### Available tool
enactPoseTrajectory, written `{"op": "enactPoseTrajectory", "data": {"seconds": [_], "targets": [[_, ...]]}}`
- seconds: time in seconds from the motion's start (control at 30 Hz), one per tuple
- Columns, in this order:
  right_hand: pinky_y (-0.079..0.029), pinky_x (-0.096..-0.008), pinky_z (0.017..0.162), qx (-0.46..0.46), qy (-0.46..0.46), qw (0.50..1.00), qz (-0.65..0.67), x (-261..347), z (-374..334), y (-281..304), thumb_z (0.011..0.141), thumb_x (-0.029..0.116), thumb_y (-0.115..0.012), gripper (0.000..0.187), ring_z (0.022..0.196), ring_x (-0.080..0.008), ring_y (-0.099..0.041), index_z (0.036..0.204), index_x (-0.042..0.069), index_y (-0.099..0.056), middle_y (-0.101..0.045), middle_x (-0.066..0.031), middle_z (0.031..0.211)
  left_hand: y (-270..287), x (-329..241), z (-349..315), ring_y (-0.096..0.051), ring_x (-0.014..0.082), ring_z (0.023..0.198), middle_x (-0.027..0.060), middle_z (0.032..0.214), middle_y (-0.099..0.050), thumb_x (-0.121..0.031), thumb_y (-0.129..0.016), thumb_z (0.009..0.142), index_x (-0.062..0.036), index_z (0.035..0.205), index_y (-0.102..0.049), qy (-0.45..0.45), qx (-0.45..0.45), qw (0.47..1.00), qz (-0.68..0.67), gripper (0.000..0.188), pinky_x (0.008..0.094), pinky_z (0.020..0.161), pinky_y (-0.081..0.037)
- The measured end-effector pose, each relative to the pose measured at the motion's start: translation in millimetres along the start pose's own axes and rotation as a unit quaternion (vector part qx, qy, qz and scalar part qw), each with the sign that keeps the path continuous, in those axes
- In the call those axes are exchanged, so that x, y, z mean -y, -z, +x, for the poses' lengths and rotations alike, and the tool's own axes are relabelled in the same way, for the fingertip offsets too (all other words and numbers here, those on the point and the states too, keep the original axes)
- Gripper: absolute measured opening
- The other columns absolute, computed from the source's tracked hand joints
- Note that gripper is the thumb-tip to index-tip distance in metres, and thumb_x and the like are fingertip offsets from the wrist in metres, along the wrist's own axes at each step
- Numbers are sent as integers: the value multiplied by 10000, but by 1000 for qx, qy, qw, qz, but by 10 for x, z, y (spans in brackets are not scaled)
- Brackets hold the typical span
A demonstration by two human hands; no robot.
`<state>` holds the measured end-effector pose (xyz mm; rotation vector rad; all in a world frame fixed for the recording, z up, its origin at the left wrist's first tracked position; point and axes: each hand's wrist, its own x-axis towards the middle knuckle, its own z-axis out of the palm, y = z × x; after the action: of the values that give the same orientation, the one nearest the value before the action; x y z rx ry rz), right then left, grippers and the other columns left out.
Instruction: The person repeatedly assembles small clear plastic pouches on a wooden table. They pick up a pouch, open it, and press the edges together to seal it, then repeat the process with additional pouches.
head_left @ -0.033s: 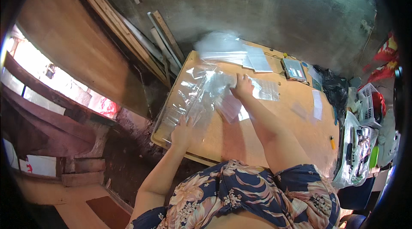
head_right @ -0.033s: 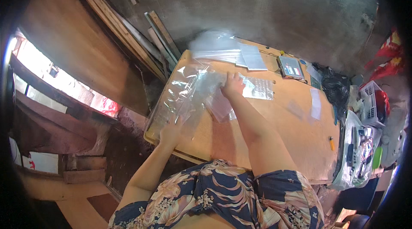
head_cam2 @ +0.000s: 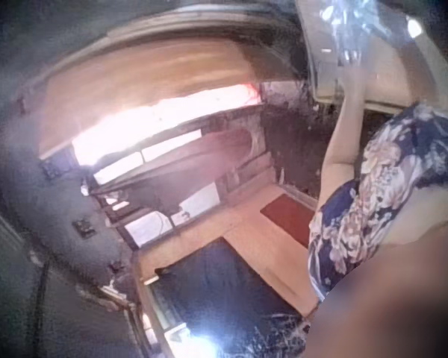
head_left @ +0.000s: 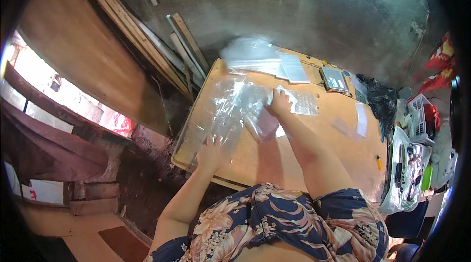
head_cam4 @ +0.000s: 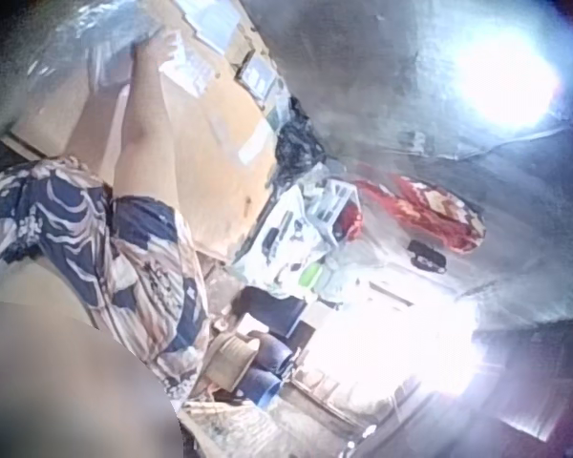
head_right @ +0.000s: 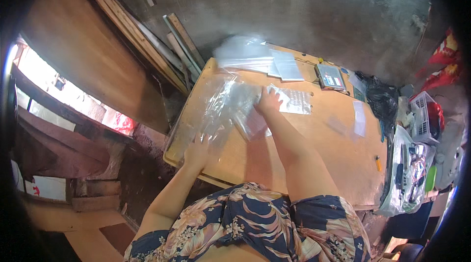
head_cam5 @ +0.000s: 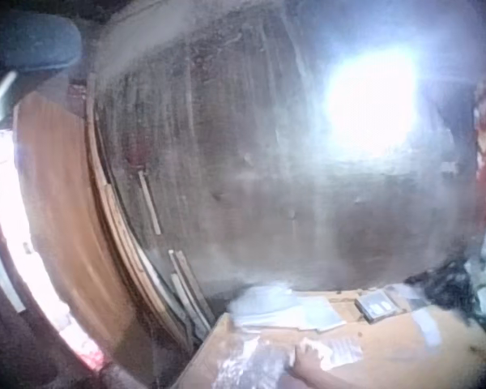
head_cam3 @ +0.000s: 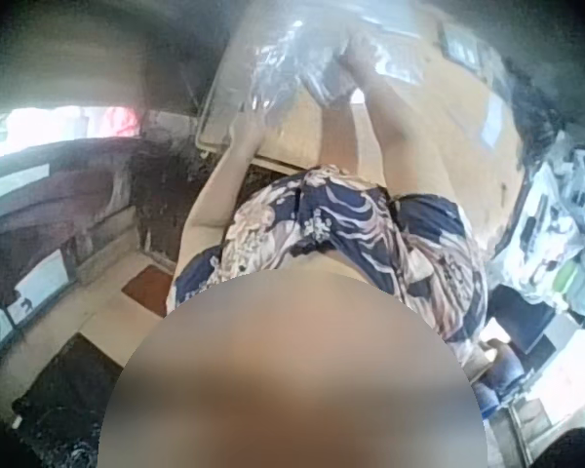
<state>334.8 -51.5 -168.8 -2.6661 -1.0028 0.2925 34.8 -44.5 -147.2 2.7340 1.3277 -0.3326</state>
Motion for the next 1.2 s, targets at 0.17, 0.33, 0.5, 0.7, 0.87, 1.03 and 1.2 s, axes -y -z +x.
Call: {"op": "enactPoseTrajectory", "data": {"seconds": [0.17,0.33,0.5,0.7,0.87,1.03,1.2], "targets": [[-432,-462,943,63,69,996,11,-656,-203,-168,734,280,-696,363,1164,-335,-464,1071,158,-638,-465,-118,1297,127,-224,-4,-582,428,1020,244,1415,-329,-412,-474,879,-126,1373,-406,32,51,996,-59,576,472,897,-466],[-454,-411,903,-46,197,975,93,-1045,-277,-363,780,159,-584,149,1100,-308,-508,885,99,-670,-589,-109,1096,195,-128,546,-572,366,1086,215,1265,-527,-469,-459,875,-78,1269,-520,47,149,970,-186,558,433,921,-454],[-483,-450,794,5,121,986,116,-1343,-414,-141,785,161,-565,158,906,-382,-595,842,33,-639,-641,-136,991,35,238,884,-547,339,1137,163,1136,-619,-446,-511,855,-102,1207,-585,102,102,936,-321,498,411,964,-424],[-482,-284,579,0,-99,860,500,-1582,-498,471,809,54,-627,179,724,-162,-637,971,44,-551,-646,-79,840,131,70,616,-280,362,1349,108,1485,-285,-515,-600,794,-187,1385,-412,37,75,996,-31,701,516,1032,-325],[-478,-261,554,-29,-100,781,616,-1762,-752,1237,811,49,-644,293,674,-154,-629,1075,43,-519,-633,-65,841,18,-56,488,-158,377,1392,172,1517,-171,-539,-589,792,-182,1445,-299,91,6,995,-40,798,581,1070,-206],[-460,-249,554,-37,-23,762,646,-1779,-1032,1805,803,60,-664,338,677,-141,-616,1111,43,-526,-623,-47,857,27,-113,553,-178,391,1385,210,1502,-184,-447,-615,790,-124,1425,-321,115,-75,990,-19,772,588,1062,-216],[-425,-230,521,95,68,759,640,-1745,-1307,2084,824,62,-661,338,624,-112,-573,1137,31,-537,-637,-61,831,617,-1098,379,-245,430,1350,253,1482,-197,-352,-708,730,-48,1405,-315,-223,-191,886,-357,838,550,1081,-218]]}}
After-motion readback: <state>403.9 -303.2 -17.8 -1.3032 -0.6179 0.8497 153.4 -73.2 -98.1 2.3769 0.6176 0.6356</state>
